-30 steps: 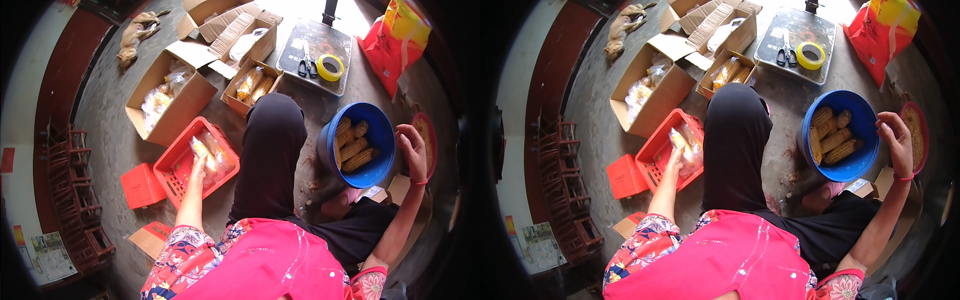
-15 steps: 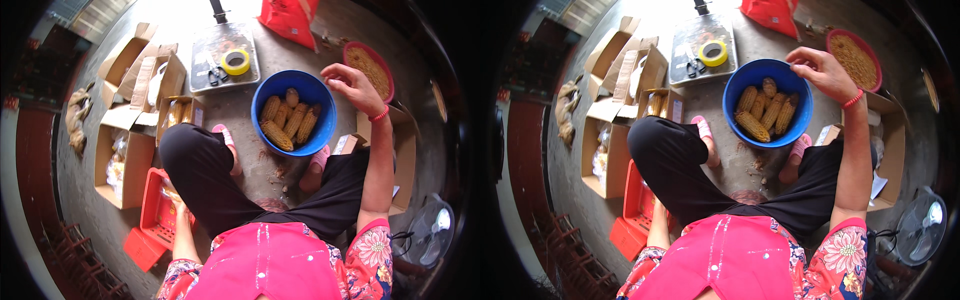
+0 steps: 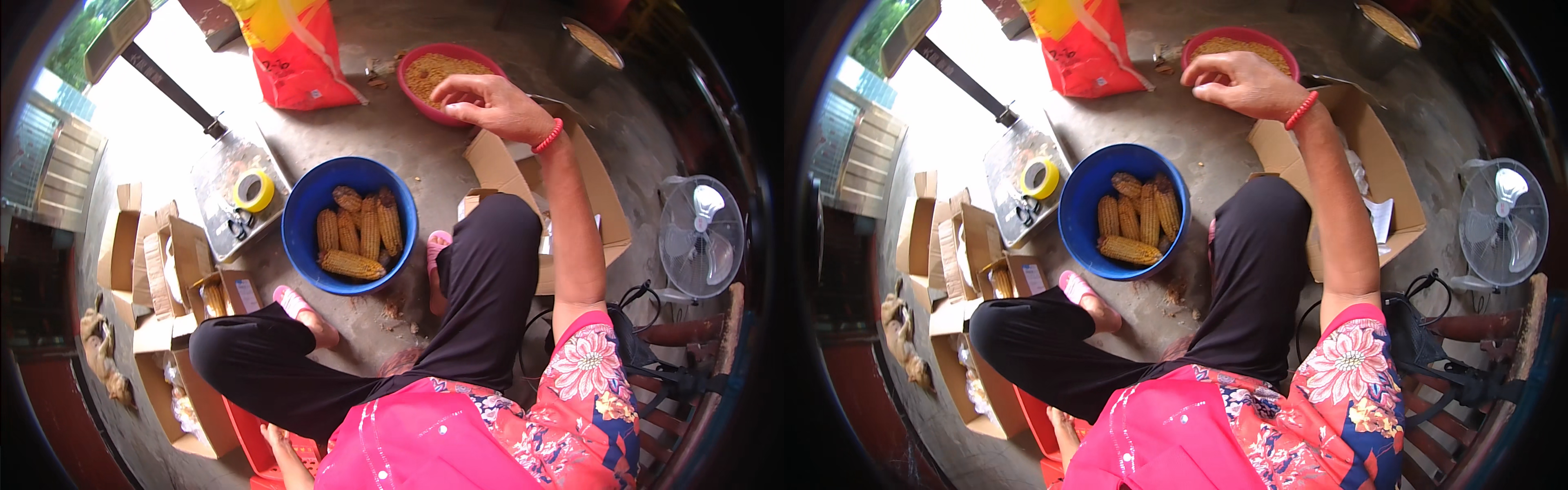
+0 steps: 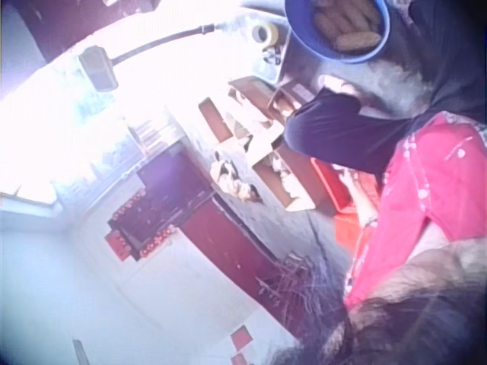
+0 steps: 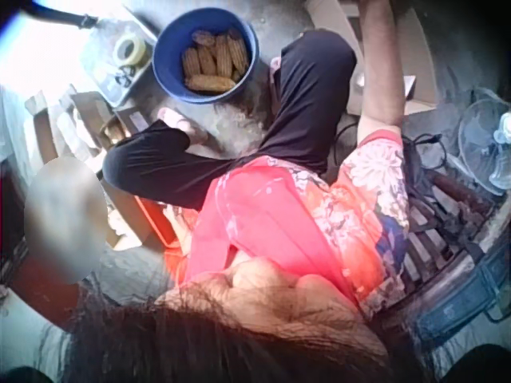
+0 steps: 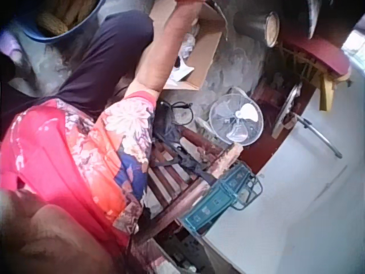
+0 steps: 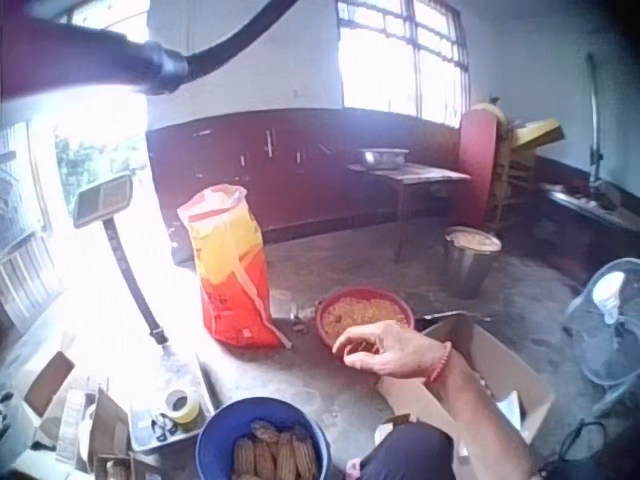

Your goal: The person packs dried corn cobs into plastic bags, handling one cob at a time and placing the bagged corn into a red crate.

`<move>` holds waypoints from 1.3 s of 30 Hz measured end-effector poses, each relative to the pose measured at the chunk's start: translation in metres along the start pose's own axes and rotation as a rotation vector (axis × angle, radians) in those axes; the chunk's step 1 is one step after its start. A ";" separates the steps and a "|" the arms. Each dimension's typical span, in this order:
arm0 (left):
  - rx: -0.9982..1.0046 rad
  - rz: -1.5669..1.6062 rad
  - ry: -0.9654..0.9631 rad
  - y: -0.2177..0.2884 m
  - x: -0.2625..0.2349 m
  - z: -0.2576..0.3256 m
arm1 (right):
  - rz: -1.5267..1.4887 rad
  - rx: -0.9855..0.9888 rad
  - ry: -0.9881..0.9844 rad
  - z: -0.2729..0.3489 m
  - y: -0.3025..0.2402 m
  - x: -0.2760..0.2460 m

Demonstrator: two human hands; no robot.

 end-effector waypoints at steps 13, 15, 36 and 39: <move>0.468 0.061 -0.244 0.213 0.128 0.023 | 0.345 1.238 0.030 0.319 0.429 -0.031; 0.489 0.010 -0.376 0.255 0.167 0.053 | -0.017 1.624 -0.127 0.377 0.385 0.028; 0.881 -0.548 -0.936 0.376 0.464 0.262 | -0.908 0.433 0.701 0.211 0.233 -0.112; 0.905 -0.535 -1.129 0.363 0.514 0.313 | -0.981 0.157 0.355 0.123 0.129 -0.092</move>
Point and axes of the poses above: each hand's wrist, its own z-axis away from the middle knuckle, its own x-axis out of the palm, y = z × x, the point moved 10 cm from there along -z, towards the middle knuckle, and after that the axes turned 1 degree about z, right-handed, at the moved point
